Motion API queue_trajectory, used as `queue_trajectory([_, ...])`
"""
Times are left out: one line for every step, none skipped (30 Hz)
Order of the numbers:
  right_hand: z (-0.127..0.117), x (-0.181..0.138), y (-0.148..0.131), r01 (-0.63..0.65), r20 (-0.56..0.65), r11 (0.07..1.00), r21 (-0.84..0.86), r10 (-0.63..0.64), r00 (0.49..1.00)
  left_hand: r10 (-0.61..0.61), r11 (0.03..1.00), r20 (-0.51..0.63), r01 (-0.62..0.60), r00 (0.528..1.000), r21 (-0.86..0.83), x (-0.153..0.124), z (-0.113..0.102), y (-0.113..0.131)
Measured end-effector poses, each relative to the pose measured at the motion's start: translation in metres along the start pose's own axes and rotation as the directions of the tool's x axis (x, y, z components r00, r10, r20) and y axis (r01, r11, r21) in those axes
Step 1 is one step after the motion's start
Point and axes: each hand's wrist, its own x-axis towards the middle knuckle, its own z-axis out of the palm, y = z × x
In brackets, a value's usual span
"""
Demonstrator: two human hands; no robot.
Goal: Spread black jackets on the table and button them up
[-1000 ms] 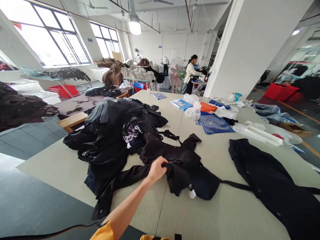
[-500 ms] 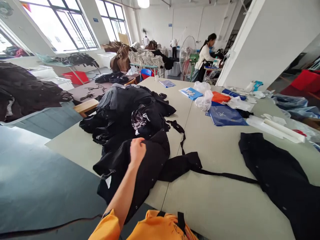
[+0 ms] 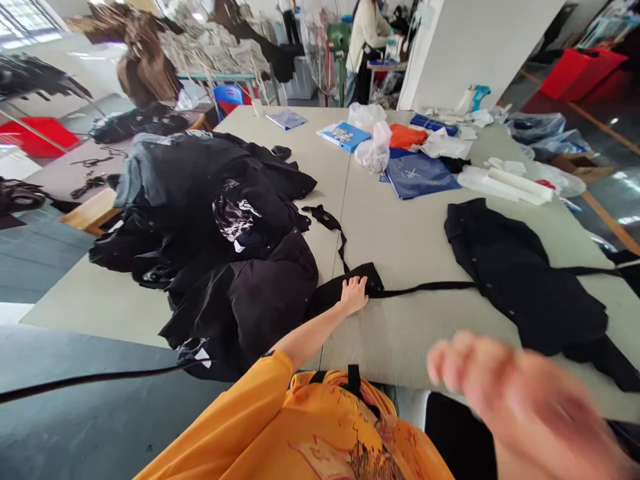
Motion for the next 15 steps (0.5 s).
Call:
queue_trajectory([-0.006,0.01,0.018,-0.017,-0.067,1.0,0.02,0.019,0.998,-0.005,1.0,0.02,0.005,1.0,0.011,0.003,0.003,-0.002])
queue_trajectory([-0.013,0.016,0.041,-0.045,-0.129,0.998,0.039,0.05,0.99,-0.015,1.0,0.037,0.015,0.999,0.015,0.006,0.005,-0.004])
queue_trajectory([-0.021,0.019,0.067,-0.094,-0.206,0.995,0.041,0.1,0.973,-0.029,1.0,0.05,0.029,0.998,0.01,0.009,0.005,-0.007])
queue_trajectory([-0.03,0.017,0.094,-0.16,-0.279,0.987,0.02,0.159,0.947,-0.042,0.999,0.058,0.042,0.997,-0.007,0.012,0.004,-0.01])
queue_trajectory([-0.039,0.011,0.12,-0.237,-0.35,0.971,-0.027,0.213,0.912,-0.049,0.998,0.062,0.05,0.997,-0.027,0.014,0.001,-0.012])
queue_trajectory([-0.048,0.003,0.145,-0.318,-0.41,0.943,-0.094,0.254,0.876,-0.048,0.997,0.065,0.051,0.997,-0.05,0.015,-0.003,-0.015])
queue_trajectory([-0.056,-0.007,0.167,-0.385,-0.434,0.907,-0.173,0.281,0.856,-0.043,0.996,0.068,0.049,0.997,-0.074,0.015,-0.008,-0.017])
queue_trajectory([-0.061,-0.018,0.186,-0.426,-0.434,0.87,-0.249,0.293,0.852,-0.036,0.994,0.071,0.043,0.997,-0.096,0.013,-0.013,-0.018])
queue_trajectory([-0.063,-0.027,0.202,-0.443,-0.422,0.838,-0.32,0.292,0.858,-0.027,0.992,0.073,0.036,0.997,-0.122,0.01,-0.019,-0.018])
queue_trajectory([-0.062,-0.035,0.215,-0.44,-0.398,0.812,-0.384,0.284,0.872,-0.017,0.987,0.072,0.028,0.997,-0.159,0.005,-0.025,-0.017])
queue_trajectory([-0.057,-0.04,0.226,-0.425,-0.375,0.793,-0.436,0.27,0.887,-0.006,0.978,0.063,0.019,0.998,-0.207,-0.001,-0.03,-0.015])
queue_trajectory([-0.049,-0.042,0.234,-0.408,-0.355,0.78,-0.475,0.254,0.9,0.002,0.965,0.045,0.01,0.999,-0.262,-0.009,-0.036,-0.012])
queue_trajectory([-0.039,-0.041,0.241,-0.391,-0.338,0.773,-0.499,0.242,0.91,0.006,0.947,0.017,0.0,1.0,-0.321,-0.016,-0.04,-0.008])
queue_trajectory([-0.027,-0.038,0.245,-0.375,-0.32,0.773,-0.512,0.234,0.918,0.004,0.927,-0.014,-0.009,1.0,-0.376,-0.025,-0.044,-0.004])
queue_trajectory([-0.014,-0.033,0.246,-0.355,-0.298,0.778,-0.519,0.226,0.928,-0.004,0.907,-0.048,-0.016,0.999,-0.42,-0.033,-0.048,0.001])
